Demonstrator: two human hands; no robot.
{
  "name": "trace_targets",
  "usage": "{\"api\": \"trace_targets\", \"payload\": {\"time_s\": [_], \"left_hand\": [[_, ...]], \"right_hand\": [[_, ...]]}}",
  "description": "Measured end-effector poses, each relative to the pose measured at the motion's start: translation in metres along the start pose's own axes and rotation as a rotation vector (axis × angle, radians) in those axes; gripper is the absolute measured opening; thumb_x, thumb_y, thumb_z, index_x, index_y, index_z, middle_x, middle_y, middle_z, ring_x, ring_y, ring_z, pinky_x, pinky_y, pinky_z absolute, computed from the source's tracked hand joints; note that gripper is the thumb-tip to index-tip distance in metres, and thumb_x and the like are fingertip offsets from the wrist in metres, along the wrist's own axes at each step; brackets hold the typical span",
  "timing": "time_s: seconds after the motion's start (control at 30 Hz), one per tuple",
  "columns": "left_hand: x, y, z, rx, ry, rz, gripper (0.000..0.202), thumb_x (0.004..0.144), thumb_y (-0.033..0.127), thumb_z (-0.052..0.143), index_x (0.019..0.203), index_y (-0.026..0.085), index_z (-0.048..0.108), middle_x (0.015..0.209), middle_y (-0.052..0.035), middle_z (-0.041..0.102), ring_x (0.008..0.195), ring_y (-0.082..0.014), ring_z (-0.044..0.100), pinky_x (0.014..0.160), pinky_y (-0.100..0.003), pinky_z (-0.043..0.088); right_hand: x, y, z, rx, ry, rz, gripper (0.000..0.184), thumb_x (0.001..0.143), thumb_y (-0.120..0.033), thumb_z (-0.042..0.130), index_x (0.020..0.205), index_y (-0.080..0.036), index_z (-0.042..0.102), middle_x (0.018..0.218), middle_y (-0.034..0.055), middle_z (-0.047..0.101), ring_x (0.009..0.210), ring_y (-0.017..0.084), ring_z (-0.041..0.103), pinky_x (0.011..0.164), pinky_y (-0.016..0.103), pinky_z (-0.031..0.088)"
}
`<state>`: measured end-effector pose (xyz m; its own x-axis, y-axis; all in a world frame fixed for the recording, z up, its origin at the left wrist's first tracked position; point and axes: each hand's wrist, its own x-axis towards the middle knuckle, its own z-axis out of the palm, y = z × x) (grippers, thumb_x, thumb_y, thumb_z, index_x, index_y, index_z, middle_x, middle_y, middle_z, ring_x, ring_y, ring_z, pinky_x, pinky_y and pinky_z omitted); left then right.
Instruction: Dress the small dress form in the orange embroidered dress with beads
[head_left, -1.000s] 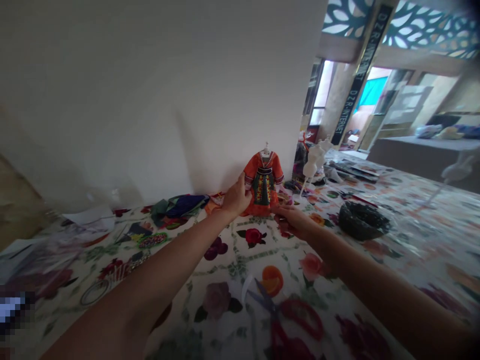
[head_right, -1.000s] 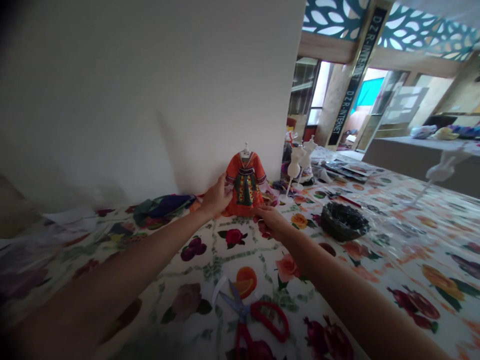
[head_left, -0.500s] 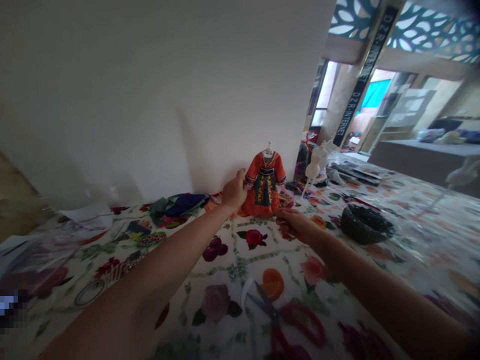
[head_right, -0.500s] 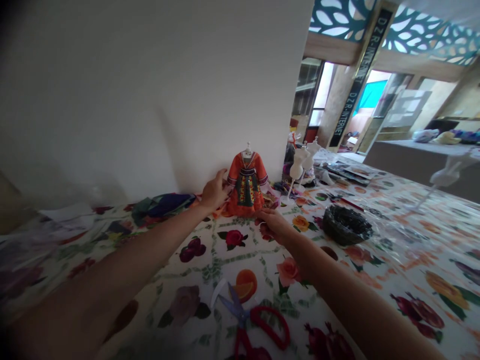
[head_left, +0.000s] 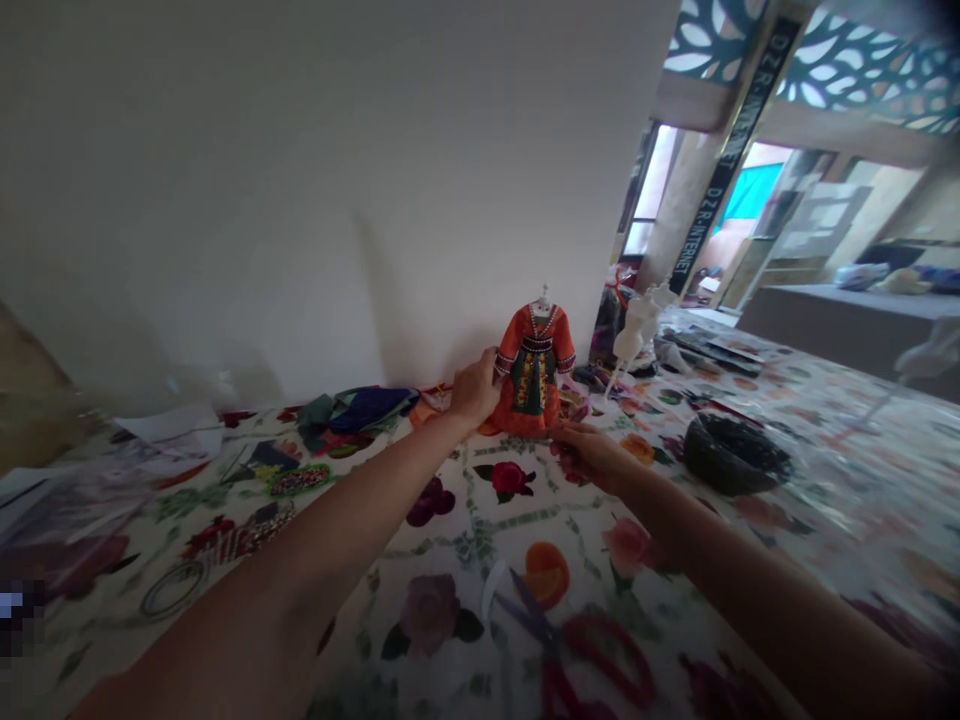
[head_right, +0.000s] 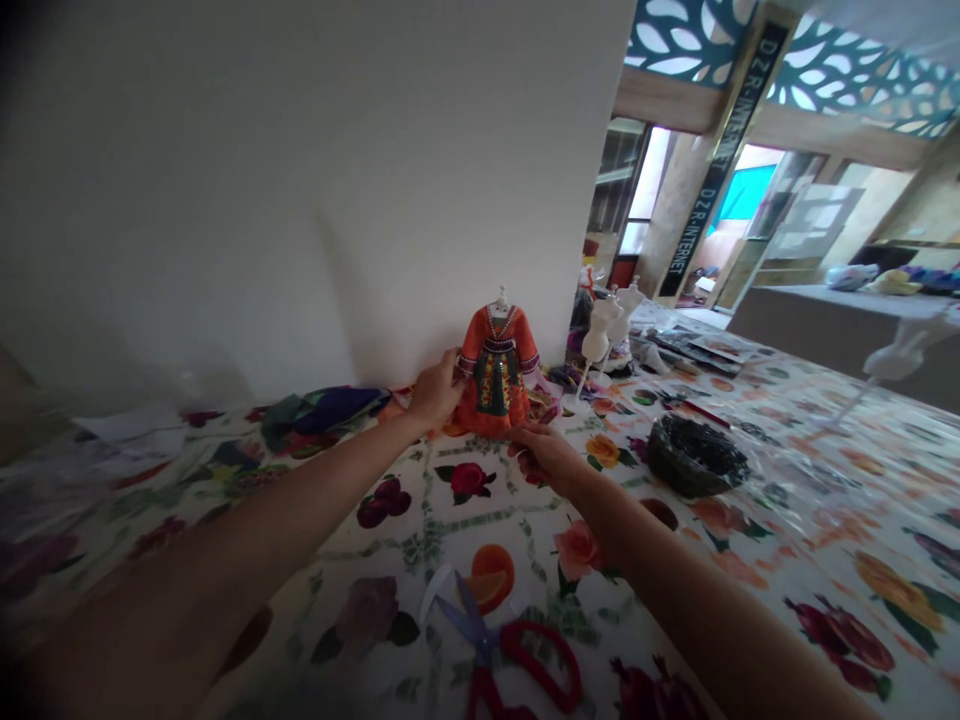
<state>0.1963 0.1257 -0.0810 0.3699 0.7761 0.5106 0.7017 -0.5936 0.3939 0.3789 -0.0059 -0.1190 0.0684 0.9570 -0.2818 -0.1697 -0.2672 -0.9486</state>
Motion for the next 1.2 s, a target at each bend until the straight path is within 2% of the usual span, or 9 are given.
{"api": "trace_targets", "payload": {"time_s": [0.17, 0.33, 0.47, 0.63, 0.77, 0.93, 1.1, 1.2], "left_hand": [[0.003, -0.01, -0.009, -0.016, -0.008, 0.006, 0.045, 0.093, 0.019, 0.057, 0.137, 0.019, 0.049, 0.101, -0.007, 0.075, 0.096, -0.0233, 0.071, 0.088, -0.035, 0.051], [-0.005, -0.005, -0.002, -0.041, -0.029, 0.011, 0.037, 0.091, 0.018, 0.06, 0.128, 0.02, 0.055, 0.103, -0.0077, 0.075, 0.096, -0.0232, 0.071, 0.087, -0.034, 0.052], [-0.002, 0.0, 0.001, -0.053, -0.023, 0.0, 0.035, 0.092, 0.017, 0.058, 0.127, 0.021, 0.056, 0.103, -0.008, 0.075, 0.096, -0.0233, 0.071, 0.089, -0.034, 0.052], [0.012, -0.008, -0.013, -0.061, -0.009, -0.01, 0.044, 0.092, 0.017, 0.057, 0.136, 0.019, 0.053, 0.104, -0.0087, 0.075, 0.102, -0.0247, 0.069, 0.095, -0.037, 0.049], [0.008, -0.012, -0.026, -0.093, -0.019, -0.025, 0.046, 0.087, 0.014, 0.059, 0.133, 0.019, 0.058, 0.106, -0.0096, 0.074, 0.106, -0.0262, 0.068, 0.101, -0.04, 0.046], [-0.002, -0.011, -0.027, -0.268, -0.076, -0.097, 0.039, 0.079, 0.018, 0.07, 0.118, 0.023, 0.068, 0.089, -0.0036, 0.074, 0.092, -0.0231, 0.07, 0.094, -0.036, 0.051], [0.01, -0.003, -0.018, -0.547, -0.068, -0.293, 0.03, 0.083, 0.023, 0.062, 0.112, 0.015, 0.066, 0.099, -0.0101, 0.074, 0.087, -0.0209, 0.072, 0.078, -0.032, 0.058], [0.011, 0.005, -0.018, -0.708, -0.104, -0.366, 0.029, 0.084, 0.021, 0.058, 0.112, 0.015, 0.063, 0.101, -0.0103, 0.074, 0.085, -0.0186, 0.073, 0.074, -0.03, 0.06]], "right_hand": [[0.0, -0.002, -0.003, 0.01, -0.004, -0.002, 0.018, 0.078, -0.028, 0.074, 0.089, -0.017, 0.064, 0.061, -0.0043, 0.057, 0.04, 0.006, 0.041, 0.034, 0.02, 0.032], [0.001, 0.001, 0.0, 0.012, 0.005, 0.008, 0.017, 0.078, -0.029, 0.074, 0.084, -0.018, 0.062, 0.061, -0.004, 0.058, 0.038, 0.006, 0.039, 0.033, 0.02, 0.026], [0.0, 0.001, 0.0, 0.017, 0.003, 0.006, 0.018, 0.077, -0.029, 0.074, 0.081, -0.018, 0.061, 0.06, -0.0037, 0.057, 0.039, 0.006, 0.039, 0.035, 0.02, 0.028], [-0.002, -0.001, -0.007, 0.034, -0.004, -0.003, 0.02, 0.076, -0.029, 0.076, 0.084, -0.017, 0.063, 0.06, -0.0036, 0.057, 0.041, 0.006, 0.042, 0.038, 0.021, 0.035], [-0.003, -0.001, -0.01, 0.053, -0.004, -0.01, 0.02, 0.075, -0.028, 0.077, 0.086, -0.015, 0.066, 0.06, -0.003, 0.058, 0.042, 0.006, 0.044, 0.04, 0.02, 0.037], [-0.004, -0.006, -0.009, 0.07, 0.018, -0.018, 0.014, 0.078, -0.025, 0.075, 0.083, -0.015, 0.067, 0.06, -0.0019, 0.061, 0.041, 0.006, 0.046, 0.039, 0.019, 0.039], [0.003, -0.021, -0.008, 0.16, 0.097, -0.077, 0.003, 0.086, -0.019, 0.069, 0.088, -0.017, 0.068, 0.064, -0.0028, 0.063, 0.041, 0.005, 0.042, 0.036, 0.017, 0.035], [0.016, -0.029, -0.011, 0.25, 0.131, -0.087, 0.008, 0.092, -0.015, 0.064, 0.1, -0.016, 0.068, 0.073, -0.003, 0.063, 0.047, 0.003, 0.045, 0.042, 0.014, 0.038]]}}
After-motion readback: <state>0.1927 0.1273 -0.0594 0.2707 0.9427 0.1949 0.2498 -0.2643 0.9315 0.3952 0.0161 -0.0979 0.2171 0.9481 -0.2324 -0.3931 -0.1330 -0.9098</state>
